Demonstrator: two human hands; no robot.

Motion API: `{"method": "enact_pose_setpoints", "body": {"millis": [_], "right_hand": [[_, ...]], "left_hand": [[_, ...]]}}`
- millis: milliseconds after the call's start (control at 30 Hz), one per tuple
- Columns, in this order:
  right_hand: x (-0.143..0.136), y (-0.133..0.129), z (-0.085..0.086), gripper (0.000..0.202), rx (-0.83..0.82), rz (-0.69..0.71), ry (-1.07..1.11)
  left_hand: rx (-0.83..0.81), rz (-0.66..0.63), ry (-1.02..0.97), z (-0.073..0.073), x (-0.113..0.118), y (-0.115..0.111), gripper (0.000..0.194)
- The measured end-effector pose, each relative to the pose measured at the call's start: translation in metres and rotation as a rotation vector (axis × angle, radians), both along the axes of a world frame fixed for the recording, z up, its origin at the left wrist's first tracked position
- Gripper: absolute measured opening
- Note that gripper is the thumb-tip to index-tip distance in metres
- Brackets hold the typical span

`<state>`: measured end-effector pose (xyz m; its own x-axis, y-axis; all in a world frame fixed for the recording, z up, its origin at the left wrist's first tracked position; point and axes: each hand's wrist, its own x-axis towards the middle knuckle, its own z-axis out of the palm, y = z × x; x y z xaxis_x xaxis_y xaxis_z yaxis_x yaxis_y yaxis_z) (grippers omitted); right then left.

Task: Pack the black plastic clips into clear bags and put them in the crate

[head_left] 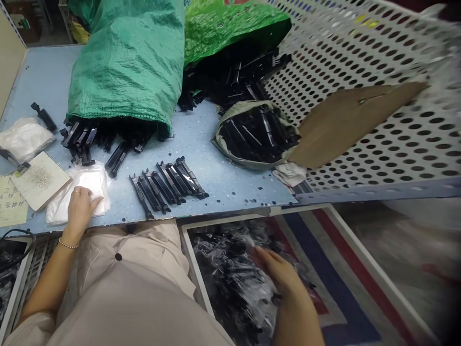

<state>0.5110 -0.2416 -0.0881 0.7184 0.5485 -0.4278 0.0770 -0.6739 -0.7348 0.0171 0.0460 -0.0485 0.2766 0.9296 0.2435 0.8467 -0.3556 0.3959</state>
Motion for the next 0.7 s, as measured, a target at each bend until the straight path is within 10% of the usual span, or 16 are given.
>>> {"method": "enact_pose_setpoints", "body": {"millis": [133, 267, 400, 567, 700], "right_hand": [[-0.089, 0.106, 0.039, 0.047, 0.181, 0.329, 0.159], [-0.191, 0.182, 0.062, 0.032, 0.137, 0.790, -0.261], [-0.214, 0.213, 0.064, 0.029, -0.063, 0.922, -0.365], [-0.211, 0.227, 0.064, 0.029, 0.249, 0.836, 0.511], [-0.263, 0.233, 0.061, 0.028, 0.323, 0.716, 1.164]], "left_hand": [[-0.133, -0.013, -0.104, 0.000, -0.008, 0.008, 0.014], [-0.349, 0.159, -0.439, 0.001, -0.015, 0.019, 0.021], [-0.498, 0.214, -0.765, 0.004, -0.024, 0.023, 0.025], [-0.502, 0.295, -0.978, 0.009, -0.017, 0.015, 0.037], [-0.492, 0.179, -1.043, 0.014, -0.001, 0.000, 0.036]]}}
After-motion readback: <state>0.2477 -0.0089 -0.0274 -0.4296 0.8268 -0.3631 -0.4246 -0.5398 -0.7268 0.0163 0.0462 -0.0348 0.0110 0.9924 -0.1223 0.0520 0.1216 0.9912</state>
